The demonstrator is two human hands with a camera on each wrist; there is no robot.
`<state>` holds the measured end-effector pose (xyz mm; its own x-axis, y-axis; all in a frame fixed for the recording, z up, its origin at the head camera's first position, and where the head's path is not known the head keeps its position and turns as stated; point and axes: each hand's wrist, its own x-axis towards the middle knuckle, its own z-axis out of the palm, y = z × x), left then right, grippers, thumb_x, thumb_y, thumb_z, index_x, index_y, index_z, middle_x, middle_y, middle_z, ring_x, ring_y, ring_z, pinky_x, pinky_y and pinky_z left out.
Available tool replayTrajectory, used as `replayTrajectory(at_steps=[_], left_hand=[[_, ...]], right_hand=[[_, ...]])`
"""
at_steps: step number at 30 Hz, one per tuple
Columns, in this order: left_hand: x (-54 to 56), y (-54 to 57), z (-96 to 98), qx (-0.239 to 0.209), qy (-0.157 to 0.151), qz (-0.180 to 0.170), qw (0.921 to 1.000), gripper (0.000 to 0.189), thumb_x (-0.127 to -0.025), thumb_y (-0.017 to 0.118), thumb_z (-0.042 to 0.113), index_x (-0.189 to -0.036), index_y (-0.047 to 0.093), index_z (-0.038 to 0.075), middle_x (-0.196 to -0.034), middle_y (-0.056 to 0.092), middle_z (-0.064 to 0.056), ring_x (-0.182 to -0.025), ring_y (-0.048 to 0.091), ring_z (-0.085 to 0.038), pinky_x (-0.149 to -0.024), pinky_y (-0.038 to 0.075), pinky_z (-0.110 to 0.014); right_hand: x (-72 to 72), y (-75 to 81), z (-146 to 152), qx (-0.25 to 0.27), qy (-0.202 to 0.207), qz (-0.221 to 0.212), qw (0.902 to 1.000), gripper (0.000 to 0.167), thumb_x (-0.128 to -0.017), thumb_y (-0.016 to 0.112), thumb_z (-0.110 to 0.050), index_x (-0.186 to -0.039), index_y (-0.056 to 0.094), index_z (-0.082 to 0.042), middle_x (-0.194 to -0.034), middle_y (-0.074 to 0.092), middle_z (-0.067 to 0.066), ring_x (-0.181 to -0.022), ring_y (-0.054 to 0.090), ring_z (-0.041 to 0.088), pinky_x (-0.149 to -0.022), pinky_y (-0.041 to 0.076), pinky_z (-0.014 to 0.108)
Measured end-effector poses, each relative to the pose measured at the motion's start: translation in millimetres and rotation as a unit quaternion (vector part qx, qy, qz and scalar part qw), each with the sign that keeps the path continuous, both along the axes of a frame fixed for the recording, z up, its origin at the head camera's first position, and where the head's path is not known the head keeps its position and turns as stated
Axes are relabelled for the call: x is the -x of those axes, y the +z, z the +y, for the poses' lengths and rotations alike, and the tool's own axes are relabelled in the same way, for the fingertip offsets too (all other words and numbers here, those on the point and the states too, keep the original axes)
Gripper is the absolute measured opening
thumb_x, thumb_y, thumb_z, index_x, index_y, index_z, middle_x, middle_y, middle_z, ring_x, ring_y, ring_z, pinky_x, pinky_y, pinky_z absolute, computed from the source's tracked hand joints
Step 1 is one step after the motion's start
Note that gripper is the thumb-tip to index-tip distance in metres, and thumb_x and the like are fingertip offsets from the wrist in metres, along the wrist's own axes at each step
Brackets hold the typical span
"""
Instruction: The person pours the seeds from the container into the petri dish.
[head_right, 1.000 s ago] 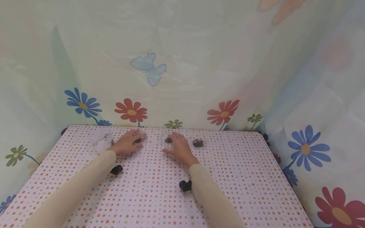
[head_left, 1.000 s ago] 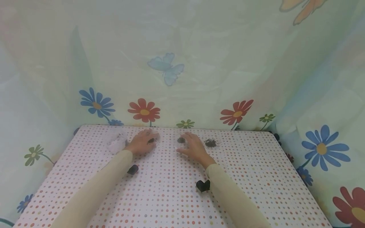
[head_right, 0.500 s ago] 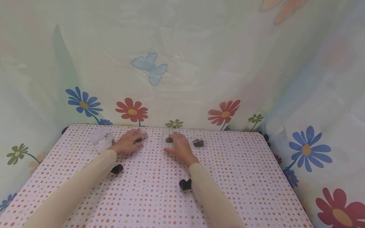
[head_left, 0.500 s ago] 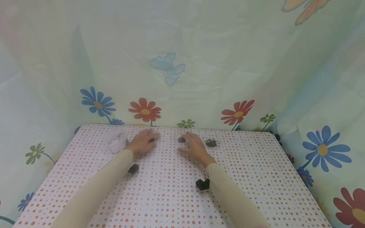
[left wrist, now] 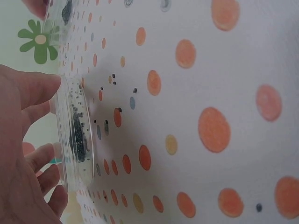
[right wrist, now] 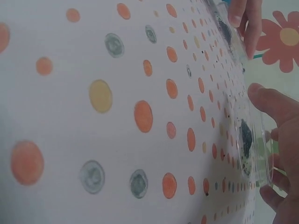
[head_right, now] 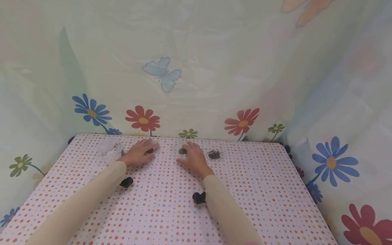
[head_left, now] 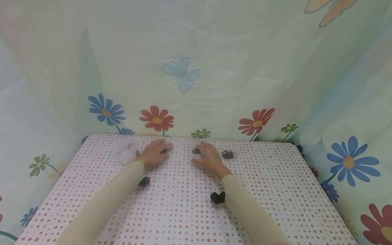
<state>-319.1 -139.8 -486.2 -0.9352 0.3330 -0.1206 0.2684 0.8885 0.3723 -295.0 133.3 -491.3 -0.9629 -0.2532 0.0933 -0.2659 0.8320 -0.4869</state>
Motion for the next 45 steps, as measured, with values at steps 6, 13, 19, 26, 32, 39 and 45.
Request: replayTrajectory(at_steps=[6, 13, 19, 26, 32, 39, 45], left_hand=[[-0.4, 1.9, 0.1, 0.001, -0.003, 0.004, 1.0000, 0.051, -0.097, 0.049, 0.041, -0.147, 0.039, 0.035, -0.163, 0.019, -0.005, -0.151, 0.013, -0.032, -0.121, 0.014, -0.058], [0.4, 3.0, -0.5, 0.004, -0.002, 0.008, 1.0000, 0.052, -0.097, 0.049, 0.042, -0.147, 0.039, 0.036, -0.163, 0.019, -0.005, -0.151, 0.013, -0.033, -0.120, 0.015, -0.059], [1.7, 2.6, -0.6, 0.004, 0.001, 0.007, 1.0000, 0.052, -0.097, 0.049, 0.042, -0.147, 0.039, 0.036, -0.163, 0.019, -0.005, -0.151, 0.014, -0.032, -0.120, 0.015, -0.058], [1.7, 3.2, -0.7, -0.001, 0.003, 0.005, 1.0000, 0.051, -0.097, 0.051, 0.040, -0.147, 0.040, 0.036, -0.162, 0.020, -0.005, -0.151, 0.014, -0.032, -0.120, 0.015, -0.058], [1.0, 3.8, -0.8, -0.003, 0.002, 0.005, 1.0000, 0.051, -0.097, 0.050, 0.040, -0.147, 0.040, 0.035, -0.162, 0.020, -0.005, -0.151, 0.014, -0.033, -0.120, 0.015, -0.059], [0.0, 3.5, 0.0, -0.001, 0.012, 0.006, 0.9999, 0.051, -0.096, 0.050, 0.041, -0.146, 0.040, 0.037, -0.162, 0.020, -0.004, -0.151, 0.015, -0.032, -0.120, 0.016, -0.059], [-0.2, 1.1, 0.3, -0.007, 0.007, 0.006, 0.9999, 0.052, -0.096, 0.050, 0.041, -0.146, 0.040, 0.035, -0.162, 0.021, -0.005, -0.150, 0.016, -0.032, -0.119, 0.017, -0.059]], right_hand=[[2.5, 1.8, -1.3, -0.001, 0.000, -0.008, 1.0000, 0.067, -0.084, 0.072, -0.044, -0.140, 0.049, -0.016, -0.157, 0.031, 0.011, -0.145, 0.028, 0.034, -0.118, 0.025, 0.056], [6.8, 1.8, -2.7, -0.013, 0.001, 0.009, 0.9999, 0.067, -0.083, 0.073, -0.043, -0.139, 0.050, -0.013, -0.156, 0.034, 0.013, -0.144, 0.030, 0.036, -0.117, 0.027, 0.056], [10.4, 2.1, -2.9, -0.021, 0.002, 0.010, 0.9997, 0.068, -0.083, 0.072, -0.045, -0.139, 0.050, -0.014, -0.156, 0.034, 0.014, -0.144, 0.030, 0.036, -0.117, 0.027, 0.055], [12.6, 2.0, -4.7, -0.006, 0.002, 0.004, 1.0000, 0.067, -0.083, 0.073, -0.044, -0.139, 0.049, -0.014, -0.157, 0.032, 0.013, -0.145, 0.028, 0.036, -0.117, 0.026, 0.056], [15.6, 1.5, -6.8, -0.006, 0.001, 0.007, 1.0000, 0.067, -0.083, 0.073, -0.044, -0.138, 0.050, -0.013, -0.156, 0.034, 0.013, -0.144, 0.030, 0.036, -0.117, 0.027, 0.055], [18.8, 0.3, -7.7, -0.009, 0.000, 0.009, 0.9999, 0.067, -0.082, 0.073, -0.045, -0.137, 0.051, -0.013, -0.154, 0.036, 0.012, -0.143, 0.031, 0.035, -0.117, 0.028, 0.054], [20.7, -2.1, -6.8, -0.004, -0.005, -0.006, 1.0000, 0.068, -0.083, 0.072, -0.047, -0.138, 0.050, -0.015, -0.155, 0.035, 0.011, -0.145, 0.029, 0.034, -0.117, 0.027, 0.055]])
